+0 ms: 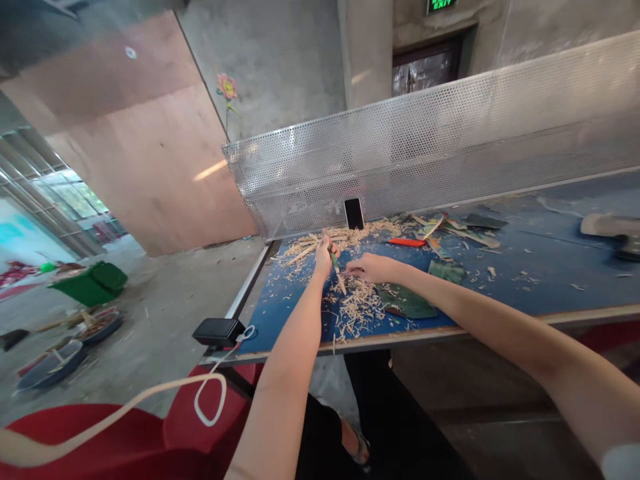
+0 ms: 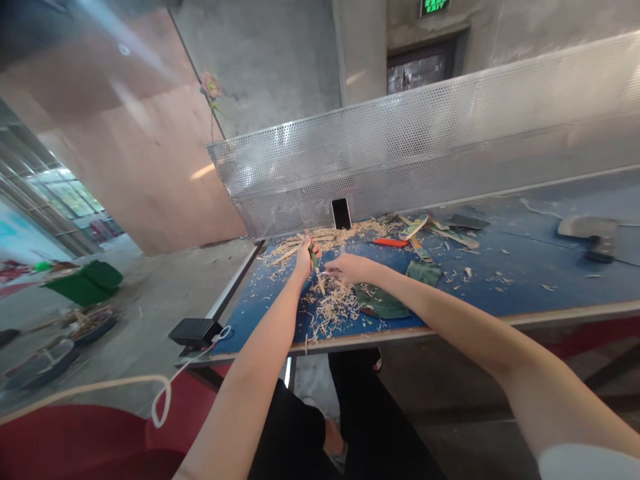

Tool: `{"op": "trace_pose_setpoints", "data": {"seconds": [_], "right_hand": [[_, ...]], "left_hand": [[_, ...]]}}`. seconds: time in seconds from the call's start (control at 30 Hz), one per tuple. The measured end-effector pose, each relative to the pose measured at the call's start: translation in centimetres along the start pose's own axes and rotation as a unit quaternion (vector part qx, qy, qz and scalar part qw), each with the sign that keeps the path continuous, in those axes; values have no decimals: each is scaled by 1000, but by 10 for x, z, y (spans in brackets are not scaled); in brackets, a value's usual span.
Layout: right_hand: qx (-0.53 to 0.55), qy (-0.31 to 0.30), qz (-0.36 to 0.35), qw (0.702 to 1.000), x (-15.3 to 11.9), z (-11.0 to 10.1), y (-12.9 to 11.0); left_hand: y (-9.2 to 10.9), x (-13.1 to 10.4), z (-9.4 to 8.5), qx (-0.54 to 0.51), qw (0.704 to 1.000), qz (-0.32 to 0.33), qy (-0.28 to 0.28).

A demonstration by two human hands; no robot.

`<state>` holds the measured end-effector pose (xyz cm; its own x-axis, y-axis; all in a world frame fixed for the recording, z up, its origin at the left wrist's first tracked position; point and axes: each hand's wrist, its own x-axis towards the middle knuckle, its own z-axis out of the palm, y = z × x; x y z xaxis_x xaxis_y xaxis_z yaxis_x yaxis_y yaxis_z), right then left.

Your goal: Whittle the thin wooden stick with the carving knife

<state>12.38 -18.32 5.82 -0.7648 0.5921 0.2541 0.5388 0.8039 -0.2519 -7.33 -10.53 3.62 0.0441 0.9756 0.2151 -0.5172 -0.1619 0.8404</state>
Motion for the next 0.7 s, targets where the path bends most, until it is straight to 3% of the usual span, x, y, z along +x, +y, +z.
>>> {"op": "trace_pose_setpoints", "data": {"seconds": [0.13,0.27,0.43,0.6,0.7], "right_hand": [[42,42,5,998,-4,-1,4],[-3,82,13,997,-1,8,6],[-37,45,17,998,6,13,0],[30,-53,-36,998,-3,6,-12],[37,-2,-35,999,-9,4,-11]], "left_hand": [[1,1,1,8,1000,2,-8],[2,0,3,-7,1000,-5,-11],[3,-2,2,-17,1000,-3,-3],[4,-2,0,-5,1000,7,-1],[5,-3,1,12,1000,4,-6]]}}
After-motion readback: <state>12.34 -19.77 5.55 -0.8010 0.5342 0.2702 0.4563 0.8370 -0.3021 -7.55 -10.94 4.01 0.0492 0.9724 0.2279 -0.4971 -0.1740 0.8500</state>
